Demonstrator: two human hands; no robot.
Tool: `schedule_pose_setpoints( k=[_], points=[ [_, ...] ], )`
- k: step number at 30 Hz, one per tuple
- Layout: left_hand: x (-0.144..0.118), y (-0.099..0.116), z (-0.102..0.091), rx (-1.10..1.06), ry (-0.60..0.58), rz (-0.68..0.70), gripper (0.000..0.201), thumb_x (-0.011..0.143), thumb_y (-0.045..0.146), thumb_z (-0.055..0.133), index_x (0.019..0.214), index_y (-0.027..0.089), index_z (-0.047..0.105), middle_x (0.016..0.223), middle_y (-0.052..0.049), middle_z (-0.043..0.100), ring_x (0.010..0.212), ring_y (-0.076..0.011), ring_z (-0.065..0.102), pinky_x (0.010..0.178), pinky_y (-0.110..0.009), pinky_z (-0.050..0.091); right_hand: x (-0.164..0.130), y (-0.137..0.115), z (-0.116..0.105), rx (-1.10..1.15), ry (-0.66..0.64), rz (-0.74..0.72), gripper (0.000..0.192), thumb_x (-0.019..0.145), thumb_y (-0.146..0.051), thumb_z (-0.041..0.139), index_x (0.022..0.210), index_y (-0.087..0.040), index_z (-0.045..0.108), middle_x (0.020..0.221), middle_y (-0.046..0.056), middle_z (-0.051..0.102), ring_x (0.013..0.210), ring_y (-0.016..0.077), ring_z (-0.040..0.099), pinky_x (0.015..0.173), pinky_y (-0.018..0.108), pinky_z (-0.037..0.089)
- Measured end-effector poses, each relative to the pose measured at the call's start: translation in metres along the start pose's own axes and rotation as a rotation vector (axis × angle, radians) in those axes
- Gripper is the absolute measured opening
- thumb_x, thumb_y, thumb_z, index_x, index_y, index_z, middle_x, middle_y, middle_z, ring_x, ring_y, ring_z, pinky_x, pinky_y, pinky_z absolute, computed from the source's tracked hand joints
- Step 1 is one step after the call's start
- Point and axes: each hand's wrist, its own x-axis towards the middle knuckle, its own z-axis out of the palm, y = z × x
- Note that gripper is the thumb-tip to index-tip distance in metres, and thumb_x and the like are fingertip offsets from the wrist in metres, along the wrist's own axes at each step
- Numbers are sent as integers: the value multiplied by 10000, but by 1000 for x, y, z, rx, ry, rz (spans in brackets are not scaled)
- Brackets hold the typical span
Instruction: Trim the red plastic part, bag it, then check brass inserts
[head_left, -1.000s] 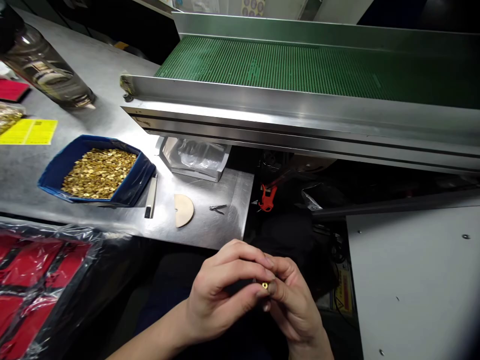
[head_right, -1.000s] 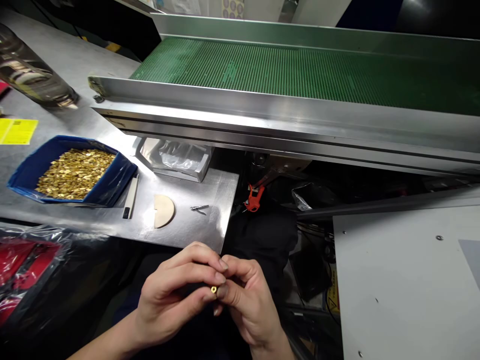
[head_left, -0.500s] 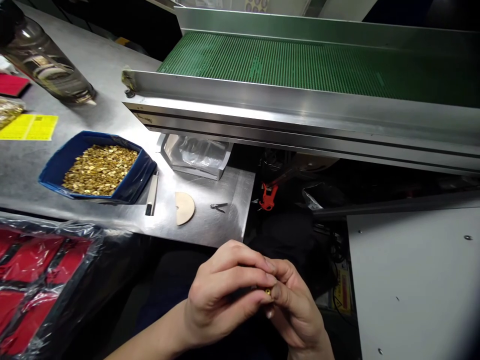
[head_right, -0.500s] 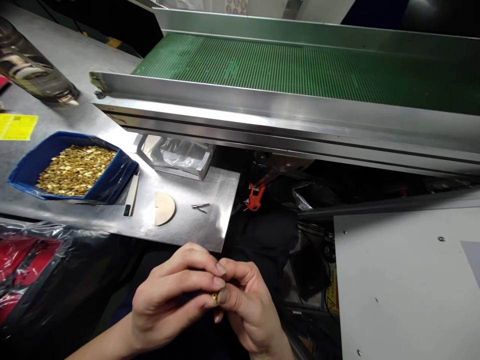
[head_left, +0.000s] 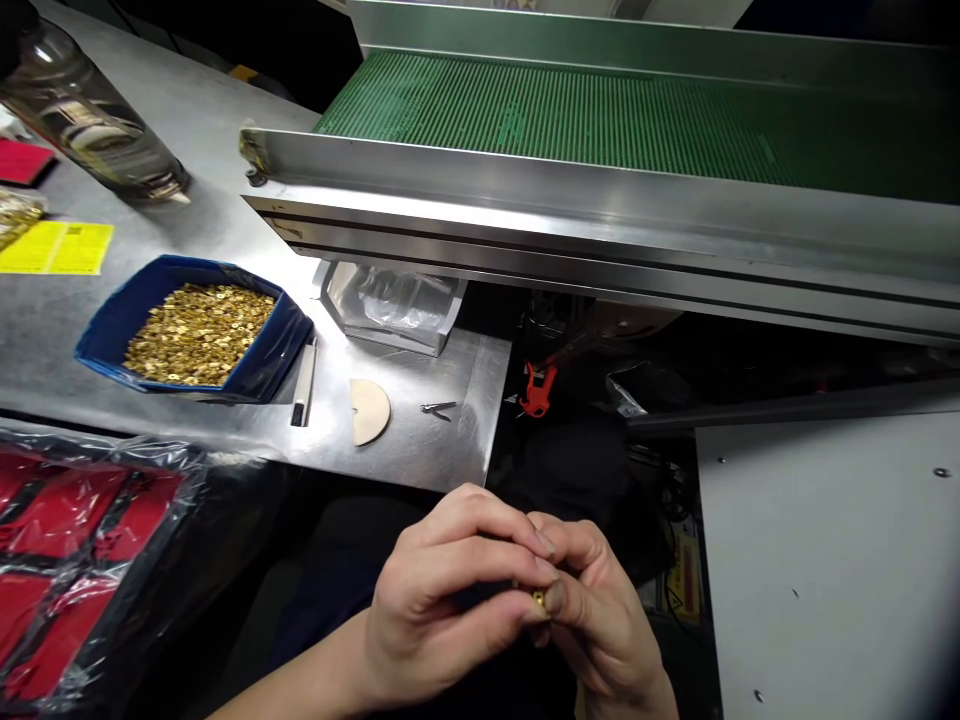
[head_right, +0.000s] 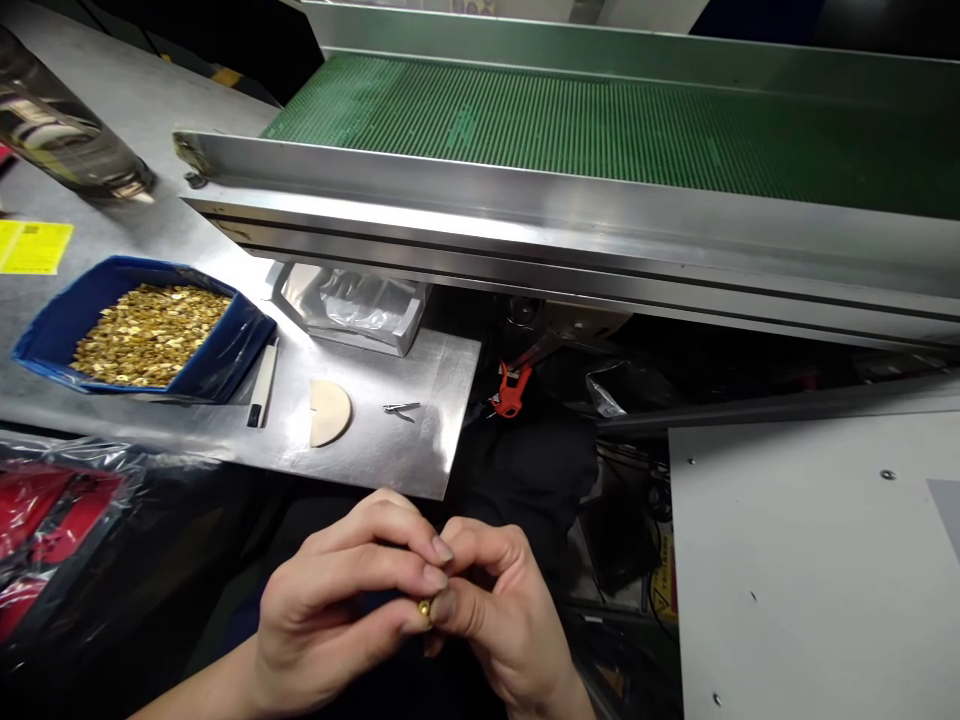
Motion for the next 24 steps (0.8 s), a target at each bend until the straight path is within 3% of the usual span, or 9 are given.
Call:
schedule_pose_setpoints(
  k=[15, 24],
  points=[
    [3, 2, -1, 6, 18, 2, 161, 898, 192, 768, 1055, 163, 788, 955, -107, 780, 893, -202, 735, 793, -310, 630, 1, 1, 2, 32, -2, 35, 112, 850, -326, 848, 940, -259, 842, 785, -30, 604, 553, 36, 592, 496, 127, 496],
    [-1, 1, 2, -16, 34, -15, 192, 915, 230, 753, 1096, 175, 784, 982, -110, 777, 908, -207, 735, 806, -319, 632, 1, -1, 4, 41, -15, 43, 113, 816, -343, 872, 834, -240, 828, 750, -25, 594, 542, 55, 574, 508, 165, 485]
  ],
)
